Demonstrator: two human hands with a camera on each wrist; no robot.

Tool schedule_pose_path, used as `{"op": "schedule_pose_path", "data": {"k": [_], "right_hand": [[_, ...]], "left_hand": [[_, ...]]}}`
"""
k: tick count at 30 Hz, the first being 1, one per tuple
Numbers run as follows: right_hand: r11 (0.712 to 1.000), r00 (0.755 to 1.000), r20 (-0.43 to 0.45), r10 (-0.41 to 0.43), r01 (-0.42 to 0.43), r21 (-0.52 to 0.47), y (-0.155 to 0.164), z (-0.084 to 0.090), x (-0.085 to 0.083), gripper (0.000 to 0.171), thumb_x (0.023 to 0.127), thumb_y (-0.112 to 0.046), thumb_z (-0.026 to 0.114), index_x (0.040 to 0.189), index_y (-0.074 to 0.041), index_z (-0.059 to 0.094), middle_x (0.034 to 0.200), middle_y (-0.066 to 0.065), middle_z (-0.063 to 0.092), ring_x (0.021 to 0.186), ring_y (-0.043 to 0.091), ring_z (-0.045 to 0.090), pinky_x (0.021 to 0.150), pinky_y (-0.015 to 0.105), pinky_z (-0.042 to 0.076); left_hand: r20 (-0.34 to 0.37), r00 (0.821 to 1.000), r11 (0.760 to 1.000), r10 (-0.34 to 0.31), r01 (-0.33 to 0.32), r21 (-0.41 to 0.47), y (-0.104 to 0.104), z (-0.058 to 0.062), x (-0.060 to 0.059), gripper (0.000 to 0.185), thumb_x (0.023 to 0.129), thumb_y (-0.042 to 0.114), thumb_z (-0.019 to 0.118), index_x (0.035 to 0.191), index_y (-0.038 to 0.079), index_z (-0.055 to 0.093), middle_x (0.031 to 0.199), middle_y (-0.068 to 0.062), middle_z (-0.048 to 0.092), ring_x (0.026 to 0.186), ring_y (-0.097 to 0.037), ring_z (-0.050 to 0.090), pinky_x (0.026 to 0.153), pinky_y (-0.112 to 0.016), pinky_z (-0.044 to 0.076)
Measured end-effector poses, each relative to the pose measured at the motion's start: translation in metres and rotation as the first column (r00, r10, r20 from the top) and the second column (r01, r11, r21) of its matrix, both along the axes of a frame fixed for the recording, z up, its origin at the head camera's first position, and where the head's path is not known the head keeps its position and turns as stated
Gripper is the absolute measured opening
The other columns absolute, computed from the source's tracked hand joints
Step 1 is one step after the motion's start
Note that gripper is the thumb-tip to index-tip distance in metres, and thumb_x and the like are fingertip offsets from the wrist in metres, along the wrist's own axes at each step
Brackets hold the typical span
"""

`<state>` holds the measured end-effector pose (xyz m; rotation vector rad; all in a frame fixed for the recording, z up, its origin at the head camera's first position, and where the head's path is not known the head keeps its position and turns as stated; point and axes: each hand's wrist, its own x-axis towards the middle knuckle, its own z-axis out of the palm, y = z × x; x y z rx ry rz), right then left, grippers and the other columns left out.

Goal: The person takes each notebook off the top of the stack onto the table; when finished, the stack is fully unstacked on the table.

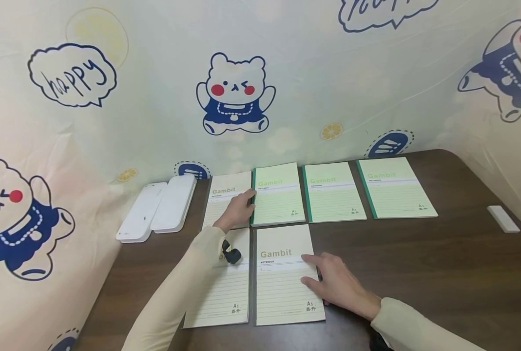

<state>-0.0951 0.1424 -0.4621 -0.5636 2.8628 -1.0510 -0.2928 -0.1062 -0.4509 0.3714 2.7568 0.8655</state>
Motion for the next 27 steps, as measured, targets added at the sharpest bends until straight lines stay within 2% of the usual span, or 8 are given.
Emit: {"op": "schedule_pose_path", "data": {"k": [6, 10, 14, 17, 20, 23, 25, 27], "right_hand": [[0.997, 0.999, 0.029, 0.025, -0.027, 0.07, -0.001, 0.009, -0.005, 0.048, 0.083, -0.023, 0.075, 0.126, -0.004, 0.063, 0.058, -0.01, 0.043, 0.05, -0.001, 0.035, 0.044, 0.016, 0.03], [0.996, 1.0, 0.018, 0.01, -0.012, 0.084, -0.001, 0.019, -0.022, 0.046, 0.083, -0.025, 0.076, 0.122, -0.004, 0.065, 0.055, -0.011, 0.044, 0.047, 0.0, 0.036, 0.042, 0.017, 0.029], [0.999, 0.997, -0.07, -0.02, 0.023, 0.041, -0.003, 0.03, -0.063, 0.043, 0.084, -0.023, 0.075, 0.119, 0.0, 0.065, 0.062, -0.004, 0.054, 0.05, 0.003, 0.043, 0.045, 0.02, 0.035], [0.997, 0.992, -0.114, -0.061, 0.066, 0.042, -0.006, 0.035, -0.101, 0.045, 0.087, -0.024, 0.072, 0.122, 0.003, 0.062, 0.079, 0.009, 0.066, 0.061, 0.013, 0.055, 0.052, 0.028, 0.045], [0.99, 0.991, -0.079, -0.109, 0.115, 0.076, -0.011, 0.034, -0.134, 0.051, 0.089, -0.027, 0.068, 0.128, 0.004, 0.057, 0.101, 0.021, 0.067, 0.086, 0.029, 0.063, 0.073, 0.043, 0.053], [0.984, 0.991, -0.009, -0.135, 0.135, 0.114, -0.017, 0.027, -0.158, 0.057, 0.091, -0.03, 0.067, 0.134, 0.004, 0.052, 0.114, 0.025, 0.064, 0.108, 0.04, 0.058, 0.091, 0.053, 0.049], [0.982, 0.991, 0.028, -0.135, 0.129, 0.14, -0.022, 0.022, -0.169, 0.062, 0.091, -0.033, 0.067, 0.137, 0.005, 0.048, 0.118, 0.026, 0.062, 0.113, 0.041, 0.056, 0.096, 0.053, 0.047], [0.977, 0.991, 0.034, -0.128, 0.12, 0.176, -0.028, 0.018, -0.176, 0.064, 0.089, -0.035, 0.068, 0.135, 0.006, 0.049, 0.109, 0.024, 0.066, 0.103, 0.038, 0.061, 0.091, 0.05, 0.051]], "left_hand": [[0.011, 1.0, 1.0, 0.016, -0.016, 0.003, -0.003, 0.0, 0.0, 0.049, 0.1, 0.006, 0.044, 0.148, 0.003, 0.036, 0.159, -0.016, 0.025, 0.147, -0.029, 0.026, 0.119, -0.04, 0.027], [0.015, 1.0, 1.0, 0.015, -0.015, 0.001, -0.004, 0.0, 0.001, 0.049, 0.1, 0.006, 0.044, 0.148, 0.003, 0.036, 0.159, -0.015, 0.025, 0.147, -0.028, 0.026, 0.119, -0.039, 0.026], [0.004, 1.0, 1.0, 0.009, -0.009, 0.006, -0.003, 0.0, 0.001, 0.049, 0.1, 0.005, 0.044, 0.148, 0.002, 0.036, 0.159, -0.016, 0.026, 0.147, -0.028, 0.026, 0.119, -0.039, 0.026], [-0.005, 1.0, 1.0, 0.0, 0.0, 0.01, -0.002, 0.001, 0.002, 0.05, 0.099, 0.006, 0.045, 0.148, 0.001, 0.036, 0.158, -0.018, 0.026, 0.147, -0.029, 0.026, 0.119, -0.039, 0.027], [-0.007, 1.0, 1.0, -0.007, 0.007, 0.01, -0.002, 0.0, 0.003, 0.052, 0.098, 0.008, 0.048, 0.148, 0.0, 0.034, 0.158, -0.018, 0.026, 0.146, -0.029, 0.026, 0.118, -0.039, 0.028], [-0.01, 1.0, 1.0, -0.013, 0.013, 0.018, -0.003, -0.001, 0.003, 0.056, 0.097, 0.011, 0.052, 0.148, -0.001, 0.033, 0.158, -0.019, 0.026, 0.146, -0.03, 0.027, 0.118, -0.039, 0.029], [-0.009, 1.0, 1.0, -0.017, 0.017, 0.024, -0.003, 0.0, 0.003, 0.058, 0.096, 0.013, 0.054, 0.148, -0.002, 0.033, 0.158, -0.02, 0.025, 0.146, -0.03, 0.028, 0.117, -0.04, 0.031], [-0.006, 1.0, 0.999, -0.015, 0.016, 0.032, -0.003, 0.001, 0.003, 0.059, 0.095, 0.014, 0.055, 0.148, -0.002, 0.033, 0.158, -0.021, 0.025, 0.146, -0.031, 0.028, 0.117, -0.041, 0.031]]}}
